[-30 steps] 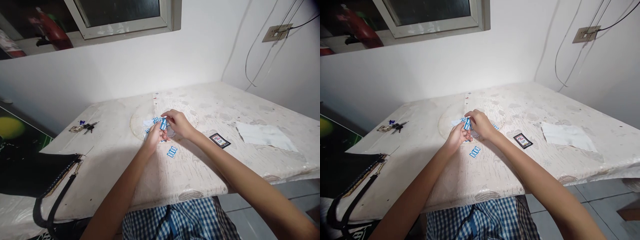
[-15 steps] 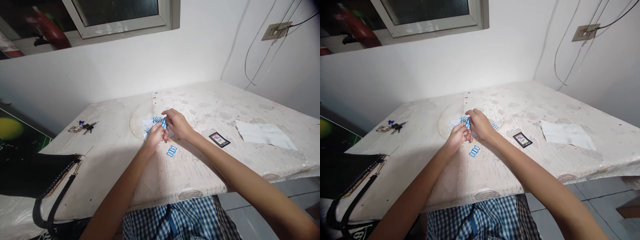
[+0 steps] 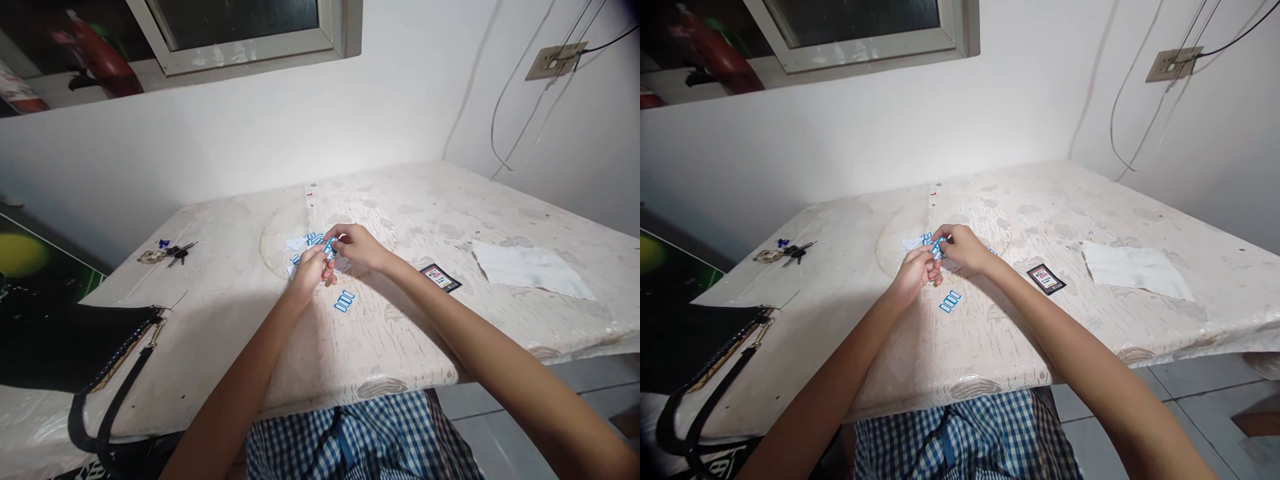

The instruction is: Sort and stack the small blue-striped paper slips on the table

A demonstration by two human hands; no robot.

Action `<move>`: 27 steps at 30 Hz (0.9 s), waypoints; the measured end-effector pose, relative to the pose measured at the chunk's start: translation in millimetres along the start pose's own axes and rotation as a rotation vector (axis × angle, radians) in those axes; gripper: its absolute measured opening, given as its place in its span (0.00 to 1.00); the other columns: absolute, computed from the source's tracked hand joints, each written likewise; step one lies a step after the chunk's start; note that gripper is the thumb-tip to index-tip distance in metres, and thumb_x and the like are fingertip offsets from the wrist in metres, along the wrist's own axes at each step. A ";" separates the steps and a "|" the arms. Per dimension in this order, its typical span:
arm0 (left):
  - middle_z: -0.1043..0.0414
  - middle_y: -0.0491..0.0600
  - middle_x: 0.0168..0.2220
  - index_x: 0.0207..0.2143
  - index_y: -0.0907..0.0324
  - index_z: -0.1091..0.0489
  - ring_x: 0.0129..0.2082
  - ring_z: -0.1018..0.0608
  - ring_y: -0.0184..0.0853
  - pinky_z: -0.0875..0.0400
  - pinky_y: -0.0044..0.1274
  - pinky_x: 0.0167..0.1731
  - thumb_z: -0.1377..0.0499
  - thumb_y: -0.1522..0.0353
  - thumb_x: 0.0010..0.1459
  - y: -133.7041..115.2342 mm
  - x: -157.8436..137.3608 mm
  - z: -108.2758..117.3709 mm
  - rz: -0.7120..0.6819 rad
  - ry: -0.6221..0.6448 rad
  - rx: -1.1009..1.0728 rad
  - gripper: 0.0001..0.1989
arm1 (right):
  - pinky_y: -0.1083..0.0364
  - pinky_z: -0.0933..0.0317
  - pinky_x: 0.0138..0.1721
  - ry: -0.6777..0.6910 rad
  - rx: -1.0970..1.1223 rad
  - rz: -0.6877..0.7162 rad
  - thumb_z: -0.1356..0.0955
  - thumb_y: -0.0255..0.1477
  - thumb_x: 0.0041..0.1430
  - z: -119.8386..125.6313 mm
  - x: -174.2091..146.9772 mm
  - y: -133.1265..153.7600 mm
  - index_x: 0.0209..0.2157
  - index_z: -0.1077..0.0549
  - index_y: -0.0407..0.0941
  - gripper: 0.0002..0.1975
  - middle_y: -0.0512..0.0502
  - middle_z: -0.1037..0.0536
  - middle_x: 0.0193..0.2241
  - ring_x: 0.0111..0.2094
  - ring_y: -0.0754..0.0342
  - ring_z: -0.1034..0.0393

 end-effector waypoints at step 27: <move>0.31 0.46 0.27 0.45 0.58 0.39 0.27 0.27 0.30 0.32 0.23 0.33 0.44 0.66 0.54 -12.9 -7.5 6.6 -0.484 -0.072 0.230 0.16 | 0.59 0.49 0.21 -0.066 0.623 -0.138 0.35 0.26 0.44 -1.5 3.1 3.5 0.31 0.31 0.39 0.09 0.54 0.36 0.15 0.17 0.61 0.43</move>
Point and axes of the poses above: each hand's wrist, its own x-axis towards the middle knuckle, its own z-axis out of the back of the hand, y = z × x, the point moved 3 cm from there along x, towards the middle knuckle
